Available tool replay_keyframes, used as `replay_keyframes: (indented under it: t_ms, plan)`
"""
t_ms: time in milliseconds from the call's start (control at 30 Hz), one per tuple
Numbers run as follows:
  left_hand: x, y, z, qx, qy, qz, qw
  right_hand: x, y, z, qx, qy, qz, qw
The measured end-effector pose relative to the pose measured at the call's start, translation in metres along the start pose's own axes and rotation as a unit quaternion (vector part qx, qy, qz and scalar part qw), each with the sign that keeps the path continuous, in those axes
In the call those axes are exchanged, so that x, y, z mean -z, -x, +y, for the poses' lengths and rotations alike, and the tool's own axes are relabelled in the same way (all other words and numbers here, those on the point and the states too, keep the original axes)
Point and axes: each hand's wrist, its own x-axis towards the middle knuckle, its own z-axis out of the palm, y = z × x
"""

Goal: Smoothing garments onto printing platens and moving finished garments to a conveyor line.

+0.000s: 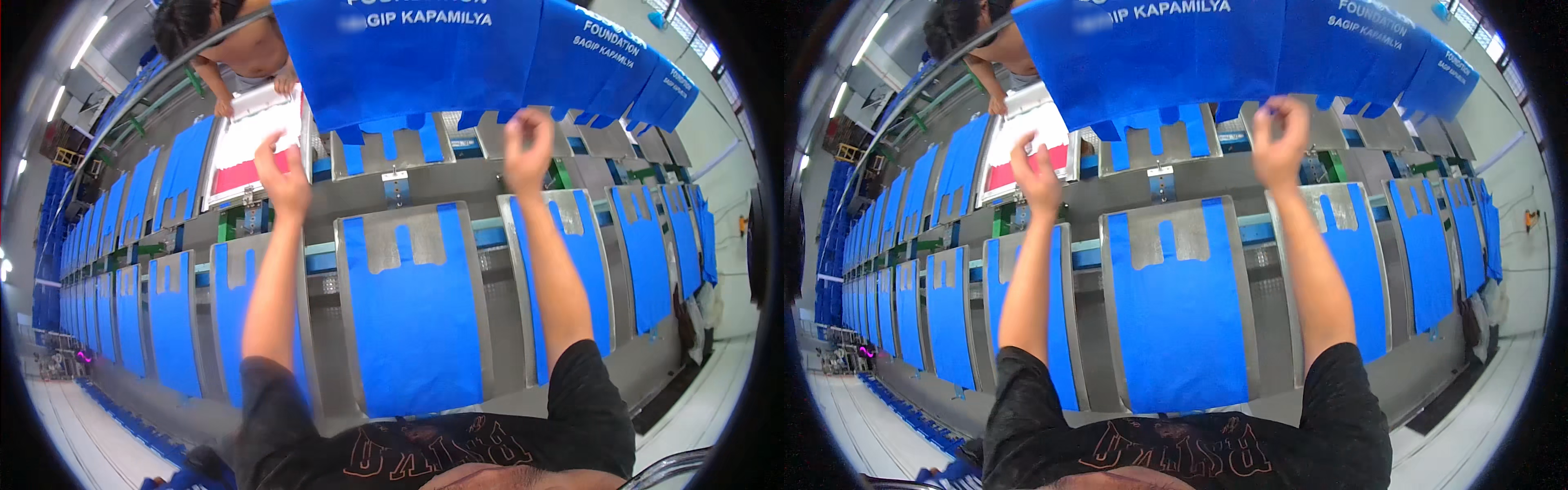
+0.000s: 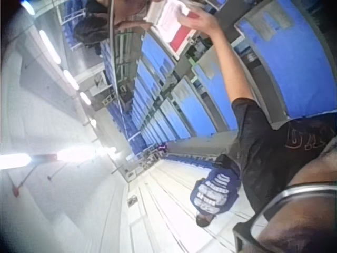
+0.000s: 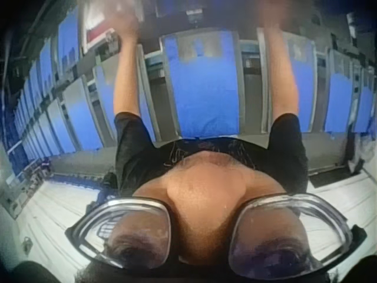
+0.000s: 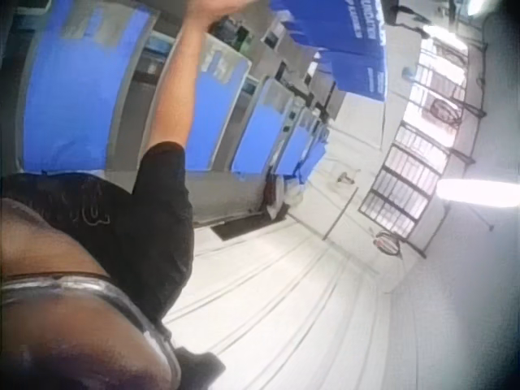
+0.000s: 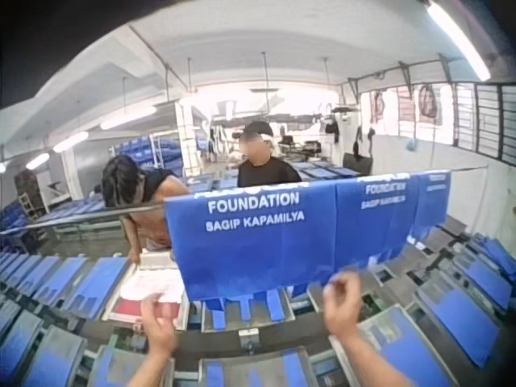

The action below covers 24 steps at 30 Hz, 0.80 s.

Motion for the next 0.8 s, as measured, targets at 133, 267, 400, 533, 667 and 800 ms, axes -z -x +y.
replay_keyframes:
  t_ms: [133, 267, 400, 533, 667, 800]
  plan:
    - [0.000, -0.114, 0.138, 0.051, 0.138, -0.022, 0.989, 0.057, -0.142, -0.035, -0.016, -0.049, 0.024, 0.998]
    - [-0.006, -0.144, 0.165, 0.139, 0.124, -0.068, 0.980, 0.081, -0.173, -0.085, -0.046, -0.062, -0.031, 0.996]
    - [-0.009, -0.134, 0.196, 0.201, 0.182, -0.066, 0.960, 0.097, -0.185, -0.156, 0.101, -0.057, -0.054, 0.992]
    - [0.037, -0.124, 0.187, 0.196, 0.184, -0.123, 0.955, 0.039, -0.208, -0.245, 0.377, -0.076, -0.223, 0.896]
    - [0.087, -0.107, 0.198, 0.154, 0.234, -0.049, 0.959, -0.034, -0.179, -0.364, 0.463, 0.117, -0.414, 0.775]
    - [0.153, -0.091, 0.201, 0.113, 0.210, 0.024, 0.971, -0.096, -0.137, -0.479, 0.514, 0.303, -0.521, 0.611]
